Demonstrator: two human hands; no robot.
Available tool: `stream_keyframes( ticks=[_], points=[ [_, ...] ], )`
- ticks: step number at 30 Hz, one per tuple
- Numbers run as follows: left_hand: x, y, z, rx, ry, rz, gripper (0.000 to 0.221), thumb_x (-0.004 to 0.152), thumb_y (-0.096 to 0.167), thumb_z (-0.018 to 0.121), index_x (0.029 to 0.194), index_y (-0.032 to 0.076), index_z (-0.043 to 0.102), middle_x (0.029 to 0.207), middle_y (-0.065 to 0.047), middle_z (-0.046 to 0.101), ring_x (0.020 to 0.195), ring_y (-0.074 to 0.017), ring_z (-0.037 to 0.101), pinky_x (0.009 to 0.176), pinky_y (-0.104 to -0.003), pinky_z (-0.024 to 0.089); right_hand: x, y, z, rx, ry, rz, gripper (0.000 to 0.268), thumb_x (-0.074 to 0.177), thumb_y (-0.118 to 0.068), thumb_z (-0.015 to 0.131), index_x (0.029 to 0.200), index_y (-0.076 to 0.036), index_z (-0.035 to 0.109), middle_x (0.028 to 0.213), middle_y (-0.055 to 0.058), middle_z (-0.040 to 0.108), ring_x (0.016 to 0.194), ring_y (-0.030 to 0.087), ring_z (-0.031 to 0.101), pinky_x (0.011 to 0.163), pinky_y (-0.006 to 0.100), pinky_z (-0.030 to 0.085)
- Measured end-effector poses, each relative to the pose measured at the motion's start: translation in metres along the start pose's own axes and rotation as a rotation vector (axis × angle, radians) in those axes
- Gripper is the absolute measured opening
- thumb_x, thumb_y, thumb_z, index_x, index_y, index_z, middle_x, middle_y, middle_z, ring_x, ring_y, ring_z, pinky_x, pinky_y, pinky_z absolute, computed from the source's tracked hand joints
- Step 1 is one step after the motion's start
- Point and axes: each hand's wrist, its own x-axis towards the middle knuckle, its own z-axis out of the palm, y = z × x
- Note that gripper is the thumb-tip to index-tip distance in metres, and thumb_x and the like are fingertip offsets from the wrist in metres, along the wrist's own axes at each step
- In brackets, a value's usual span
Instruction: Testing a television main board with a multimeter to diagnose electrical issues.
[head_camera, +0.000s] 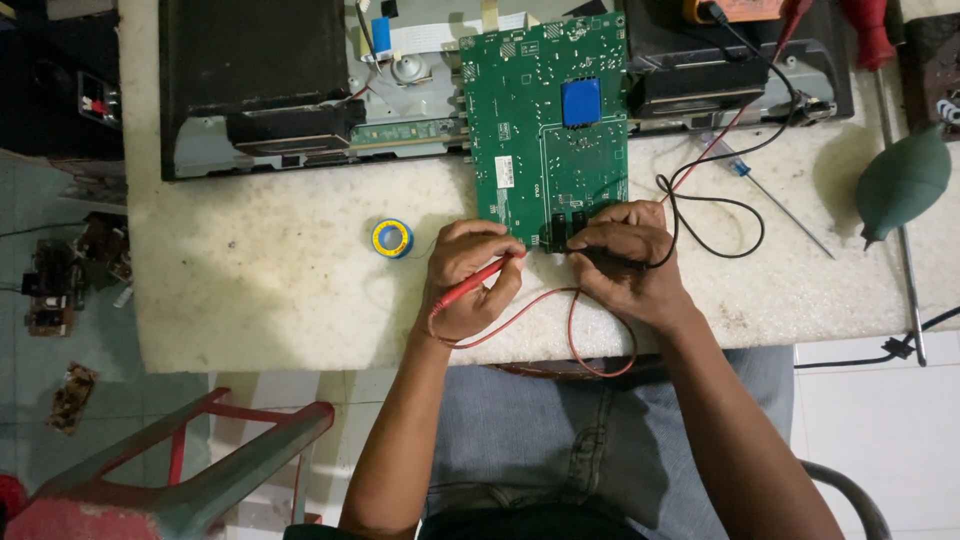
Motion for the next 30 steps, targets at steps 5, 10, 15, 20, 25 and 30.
stream_keyframes(
  ticks=[5,10,15,20,25,30],
  points=[
    [-0.001,0.0,0.002,0.011,0.003,-0.008,0.014,0.078,0.007,0.076,0.09,0.014,0.078,0.079,-0.002,0.077,0.095,-0.0184,0.073,0.104,-0.029,0.045,-0.005,0.01,0.007,0.006,0.01,-0.004,0.012,0.082,-0.016,0.085,0.09,-0.011,0.077,0.078,0.005,0.072,0.092,0.027,0.071,0.096,0.037,0.043],
    [0.001,0.001,0.002,0.025,-0.006,0.003,0.014,0.078,0.007,0.075,0.091,0.014,0.078,0.08,-0.002,0.078,0.095,-0.0182,0.073,0.104,-0.029,0.044,-0.002,0.005,0.004,0.024,0.009,0.004,0.011,0.082,-0.014,0.085,0.09,-0.011,0.077,0.079,0.006,0.072,0.091,0.028,0.07,0.095,0.036,0.043],
    [0.002,0.003,0.002,0.018,-0.002,0.001,0.014,0.08,0.008,0.075,0.092,0.015,0.078,0.082,-0.001,0.078,0.096,-0.018,0.072,0.101,-0.029,0.047,0.0,-0.001,-0.001,0.002,-0.009,0.021,0.011,0.083,-0.016,0.084,0.09,-0.012,0.078,0.08,0.005,0.073,0.093,0.027,0.071,0.097,0.036,0.041],
    [0.003,0.0,-0.001,0.012,-0.019,0.045,0.012,0.083,0.007,0.073,0.092,0.014,0.077,0.086,-0.001,0.078,0.094,-0.0181,0.072,0.097,-0.03,0.048,0.002,-0.002,-0.001,0.018,-0.033,0.016,0.01,0.083,-0.015,0.083,0.089,-0.011,0.077,0.077,0.009,0.072,0.09,0.03,0.07,0.094,0.04,0.044],
    [0.007,0.005,-0.003,0.025,-0.064,0.164,0.008,0.091,0.008,0.068,0.095,0.011,0.075,0.087,-0.005,0.076,0.09,-0.0252,0.072,0.09,-0.036,0.051,0.037,-0.031,-0.015,0.247,-0.04,-0.039,0.015,0.084,-0.014,0.078,0.072,-0.008,0.072,0.058,0.006,0.062,0.051,0.026,0.061,0.053,0.035,0.05],
    [0.011,0.019,-0.005,0.185,-0.082,0.13,0.012,0.097,0.011,0.063,0.096,0.004,0.073,0.095,-0.008,0.073,0.091,-0.0256,0.067,0.087,-0.038,0.052,0.033,-0.036,-0.014,0.154,-0.056,-0.125,0.031,0.102,-0.029,0.059,0.094,-0.002,0.073,0.082,0.01,0.065,0.066,0.026,0.063,0.064,0.037,0.05]
  ],
)
